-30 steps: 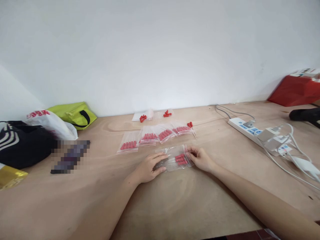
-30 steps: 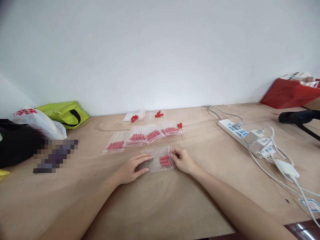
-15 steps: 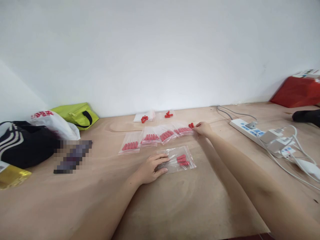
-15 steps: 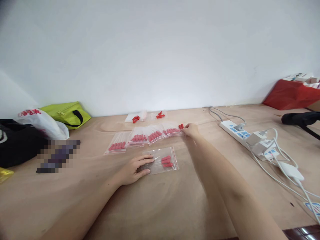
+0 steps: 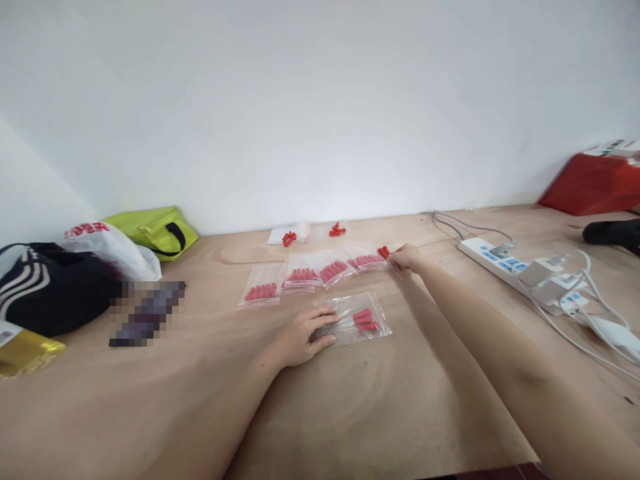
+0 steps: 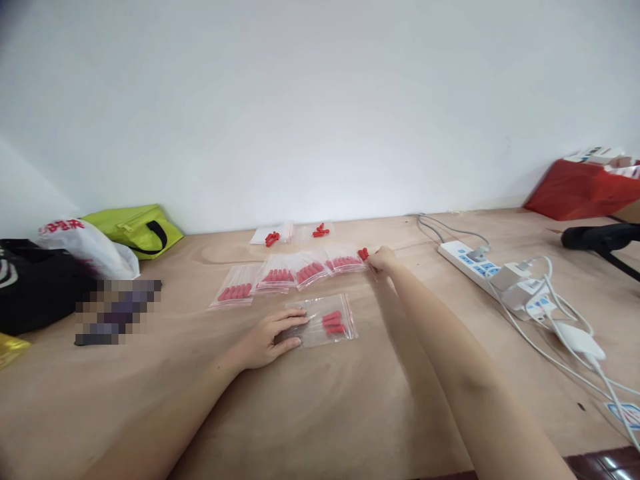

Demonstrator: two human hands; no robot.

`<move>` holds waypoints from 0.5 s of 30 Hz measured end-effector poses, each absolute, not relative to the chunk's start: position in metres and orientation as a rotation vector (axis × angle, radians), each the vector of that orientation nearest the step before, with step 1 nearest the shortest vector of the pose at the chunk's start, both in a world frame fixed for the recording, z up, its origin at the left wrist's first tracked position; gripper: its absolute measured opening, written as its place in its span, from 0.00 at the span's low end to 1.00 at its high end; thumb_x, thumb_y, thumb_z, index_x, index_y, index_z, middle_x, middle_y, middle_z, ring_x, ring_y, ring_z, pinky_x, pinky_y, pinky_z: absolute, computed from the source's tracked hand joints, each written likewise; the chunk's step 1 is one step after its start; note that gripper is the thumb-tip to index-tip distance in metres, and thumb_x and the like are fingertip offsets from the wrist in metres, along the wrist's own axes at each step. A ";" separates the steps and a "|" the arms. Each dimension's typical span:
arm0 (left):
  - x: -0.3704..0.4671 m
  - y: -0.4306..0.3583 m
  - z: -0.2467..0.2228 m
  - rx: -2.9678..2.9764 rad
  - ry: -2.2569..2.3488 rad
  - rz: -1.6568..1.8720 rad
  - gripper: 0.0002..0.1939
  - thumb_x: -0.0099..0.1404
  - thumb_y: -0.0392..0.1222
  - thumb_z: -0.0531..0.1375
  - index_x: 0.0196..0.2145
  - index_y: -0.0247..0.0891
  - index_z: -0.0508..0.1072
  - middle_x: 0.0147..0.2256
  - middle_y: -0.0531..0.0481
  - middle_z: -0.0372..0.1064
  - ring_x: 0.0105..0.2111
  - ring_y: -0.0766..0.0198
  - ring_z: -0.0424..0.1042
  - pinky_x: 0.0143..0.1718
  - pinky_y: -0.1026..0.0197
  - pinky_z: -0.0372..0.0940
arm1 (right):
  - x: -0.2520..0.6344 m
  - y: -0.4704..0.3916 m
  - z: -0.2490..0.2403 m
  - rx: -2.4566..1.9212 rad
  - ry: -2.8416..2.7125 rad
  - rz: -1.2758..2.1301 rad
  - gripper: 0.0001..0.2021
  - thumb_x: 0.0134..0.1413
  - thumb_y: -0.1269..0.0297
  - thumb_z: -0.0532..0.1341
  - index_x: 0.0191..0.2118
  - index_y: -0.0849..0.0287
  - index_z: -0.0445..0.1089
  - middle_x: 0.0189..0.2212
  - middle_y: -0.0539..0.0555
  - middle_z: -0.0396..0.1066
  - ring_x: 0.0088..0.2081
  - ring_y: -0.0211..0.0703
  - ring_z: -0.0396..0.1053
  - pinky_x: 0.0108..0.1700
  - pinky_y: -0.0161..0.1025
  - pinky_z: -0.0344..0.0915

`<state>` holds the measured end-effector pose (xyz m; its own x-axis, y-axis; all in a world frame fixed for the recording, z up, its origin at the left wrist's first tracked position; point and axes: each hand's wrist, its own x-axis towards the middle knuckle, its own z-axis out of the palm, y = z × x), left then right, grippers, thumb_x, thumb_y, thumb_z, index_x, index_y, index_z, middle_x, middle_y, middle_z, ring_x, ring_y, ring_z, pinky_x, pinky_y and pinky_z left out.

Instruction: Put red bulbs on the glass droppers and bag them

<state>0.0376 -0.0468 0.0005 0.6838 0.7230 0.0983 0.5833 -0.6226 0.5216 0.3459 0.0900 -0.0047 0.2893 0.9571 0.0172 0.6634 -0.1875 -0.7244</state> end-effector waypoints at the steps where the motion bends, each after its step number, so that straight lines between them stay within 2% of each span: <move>1: 0.038 -0.047 0.001 2.439 1.014 0.411 0.18 0.62 0.44 0.54 0.51 0.45 0.64 0.54 0.49 0.59 0.54 0.58 0.58 0.54 0.51 0.55 | 0.348 0.085 -0.003 -1.906 -1.413 0.635 0.12 0.33 0.68 0.62 0.31 0.65 0.67 0.11 0.47 0.58 0.16 0.37 0.59 0.19 0.34 0.54; 4: 0.038 -0.047 0.002 2.438 1.028 0.399 0.18 0.62 0.44 0.54 0.51 0.45 0.64 0.54 0.49 0.59 0.54 0.58 0.58 0.54 0.51 0.55 | 0.352 0.061 0.000 -1.812 -1.338 0.705 0.20 0.39 0.67 0.58 0.43 0.66 0.62 0.13 0.44 0.57 0.16 0.35 0.58 0.19 0.33 0.55; 8: 0.038 -0.047 0.002 2.435 1.039 0.403 0.18 0.62 0.45 0.54 0.50 0.46 0.65 0.54 0.50 0.59 0.53 0.58 0.58 0.54 0.52 0.54 | 0.347 0.015 -0.007 -1.538 -1.226 0.860 0.32 0.42 0.66 0.56 0.55 0.62 0.45 0.16 0.41 0.58 0.17 0.34 0.59 0.19 0.32 0.57; 11: 0.038 -0.046 0.001 2.428 1.042 0.397 0.18 0.62 0.45 0.54 0.50 0.45 0.65 0.54 0.49 0.59 0.54 0.58 0.58 0.54 0.51 0.54 | 0.332 -0.010 -0.018 -1.306 -1.093 0.969 0.37 0.39 0.61 0.60 0.55 0.57 0.41 0.17 0.40 0.59 0.16 0.34 0.59 0.18 0.31 0.57; 15: 0.038 -0.046 0.001 2.426 1.055 0.371 0.18 0.62 0.45 0.54 0.50 0.45 0.65 0.54 0.49 0.58 0.54 0.58 0.57 0.55 0.51 0.54 | 0.308 -0.022 -0.028 -1.198 -1.004 0.976 0.33 0.40 0.55 0.60 0.50 0.54 0.43 0.20 0.41 0.60 0.20 0.35 0.63 0.22 0.34 0.63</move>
